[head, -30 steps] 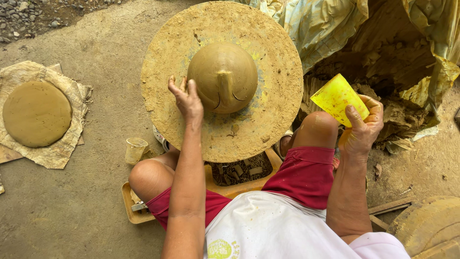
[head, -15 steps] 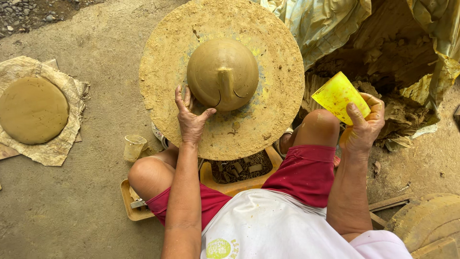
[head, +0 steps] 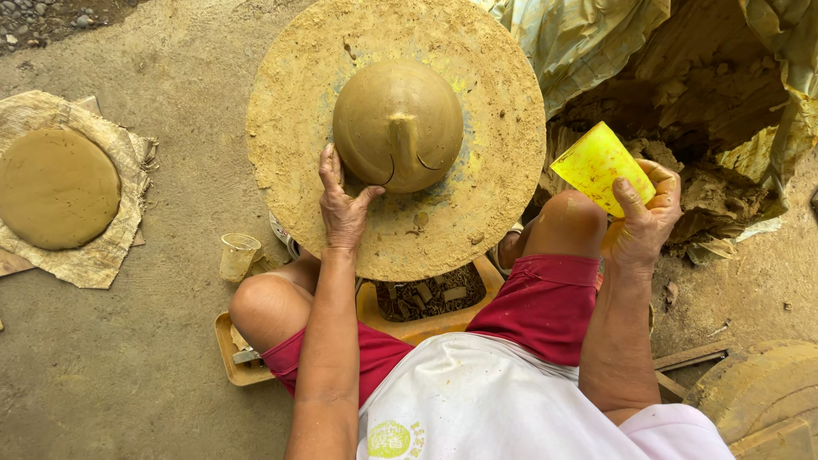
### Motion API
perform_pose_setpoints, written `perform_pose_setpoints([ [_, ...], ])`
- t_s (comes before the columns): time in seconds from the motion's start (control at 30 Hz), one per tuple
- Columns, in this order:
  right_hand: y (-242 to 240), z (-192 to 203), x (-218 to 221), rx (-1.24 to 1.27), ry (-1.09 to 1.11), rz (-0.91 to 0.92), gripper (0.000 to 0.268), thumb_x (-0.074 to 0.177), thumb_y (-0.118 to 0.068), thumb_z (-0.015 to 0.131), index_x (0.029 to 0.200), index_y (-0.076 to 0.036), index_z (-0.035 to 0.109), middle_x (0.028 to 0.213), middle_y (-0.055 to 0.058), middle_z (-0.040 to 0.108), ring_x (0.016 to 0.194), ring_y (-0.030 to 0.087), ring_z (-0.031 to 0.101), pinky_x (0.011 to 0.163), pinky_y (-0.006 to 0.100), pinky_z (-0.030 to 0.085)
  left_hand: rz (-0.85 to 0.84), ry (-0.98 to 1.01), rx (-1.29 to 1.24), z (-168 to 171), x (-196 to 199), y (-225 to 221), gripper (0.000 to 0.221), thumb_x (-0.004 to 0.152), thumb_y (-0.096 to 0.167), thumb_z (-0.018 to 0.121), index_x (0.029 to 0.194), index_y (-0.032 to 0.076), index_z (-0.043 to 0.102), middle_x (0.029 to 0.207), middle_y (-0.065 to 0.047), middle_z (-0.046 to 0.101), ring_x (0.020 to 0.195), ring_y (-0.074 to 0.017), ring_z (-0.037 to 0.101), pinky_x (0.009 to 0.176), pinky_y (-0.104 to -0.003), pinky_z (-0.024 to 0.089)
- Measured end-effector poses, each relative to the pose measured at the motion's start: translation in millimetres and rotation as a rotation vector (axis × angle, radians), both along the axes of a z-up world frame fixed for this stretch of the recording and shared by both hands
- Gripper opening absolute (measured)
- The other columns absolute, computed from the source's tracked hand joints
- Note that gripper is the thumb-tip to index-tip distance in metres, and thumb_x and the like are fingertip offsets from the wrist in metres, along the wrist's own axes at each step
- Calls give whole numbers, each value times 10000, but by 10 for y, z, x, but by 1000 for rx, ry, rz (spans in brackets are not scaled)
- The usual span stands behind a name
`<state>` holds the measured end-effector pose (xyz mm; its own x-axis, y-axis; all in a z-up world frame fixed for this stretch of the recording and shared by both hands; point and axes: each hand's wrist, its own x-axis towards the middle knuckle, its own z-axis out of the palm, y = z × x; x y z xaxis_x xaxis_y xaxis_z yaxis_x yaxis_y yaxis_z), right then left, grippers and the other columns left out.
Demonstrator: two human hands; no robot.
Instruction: The person shapes a clay object on a rotating pottery wheel by hand and then wipes the surface with a yellow sponge.
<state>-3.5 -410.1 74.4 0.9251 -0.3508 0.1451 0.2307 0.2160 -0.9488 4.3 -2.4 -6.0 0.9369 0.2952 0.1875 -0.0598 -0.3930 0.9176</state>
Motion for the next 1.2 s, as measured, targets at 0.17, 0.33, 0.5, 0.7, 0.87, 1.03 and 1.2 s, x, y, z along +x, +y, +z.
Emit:
perform_pose_setpoints([
  [0.17, -10, 101, 23, -1, 16, -33, 422, 929, -69, 840, 1247, -14, 568, 1153, 103, 661, 1071, 192, 703, 1024, 361, 622, 446, -107, 8, -83, -388, -294, 667, 1153, 414, 467, 1637, 70, 162, 1698, -217, 294, 1574, -363, 396, 1338, -502, 333],
  [0.33, -16, 114, 46, 8, -8, -16, 414, 946, -45, 844, 1255, -9, 571, 1156, 83, 649, 1077, 191, 698, 1038, 366, 631, 494, -116, 399, -409, -634, -560, 679, 1090, 516, 430, 1554, 37, 303, 1641, -220, 338, 1581, -398, 283, 1333, -564, 216],
  [0.5, -68, 137, 22, -7, -37, -31, 401, 952, -58, 847, 1245, -11, 577, 1157, 106, 668, 1091, 207, 709, 1048, 383, 633, 373, -90, 395, -525, -564, -259, 688, 1094, 565, 391, 1551, 56, 317, 1634, -208, 376, 1586, -405, 277, 1334, -559, 234],
  [0.7, -332, 66, -124, 28, -43, -64, 393, 962, -48, 840, 1250, 3, 579, 1161, 112, 676, 1036, 191, 702, 999, 356, 626, 357, -64, 509, -542, -244, 467, 732, 1086, 610, 328, 1567, 57, 308, 1623, -235, 363, 1561, -408, 293, 1290, -568, 293],
  [0.87, -478, 72, -214, 26, -55, -94, 364, 994, -30, 825, 1250, -5, 568, 1180, 110, 666, 1062, 192, 704, 1012, 357, 628, 585, -79, 586, -418, -157, 846, 668, 1108, 579, 330, 1556, 84, 345, 1613, -227, 397, 1559, -409, 327, 1292, -566, 310],
  [1.03, -476, 92, -197, 41, -59, -98, 373, 995, -32, 838, 1248, 2, 567, 1179, 114, 662, 1040, 192, 705, 1015, 361, 628, 667, -92, 432, -385, -375, 795, 620, 1145, 493, 405, 1543, 22, 344, 1557, -241, 416, 1500, -427, 378, 1258, -538, 315],
  [1.2, -384, 114, -143, 15, -53, -72, 380, 988, -42, 846, 1248, -3, 572, 1176, 116, 662, 1067, 200, 708, 1026, 362, 631, 767, -15, 332, -553, -380, 895, 569, 1145, 442, 424, 1528, 26, 362, 1525, -219, 451, 1449, -371, 456, 1212, -496, 397],
])
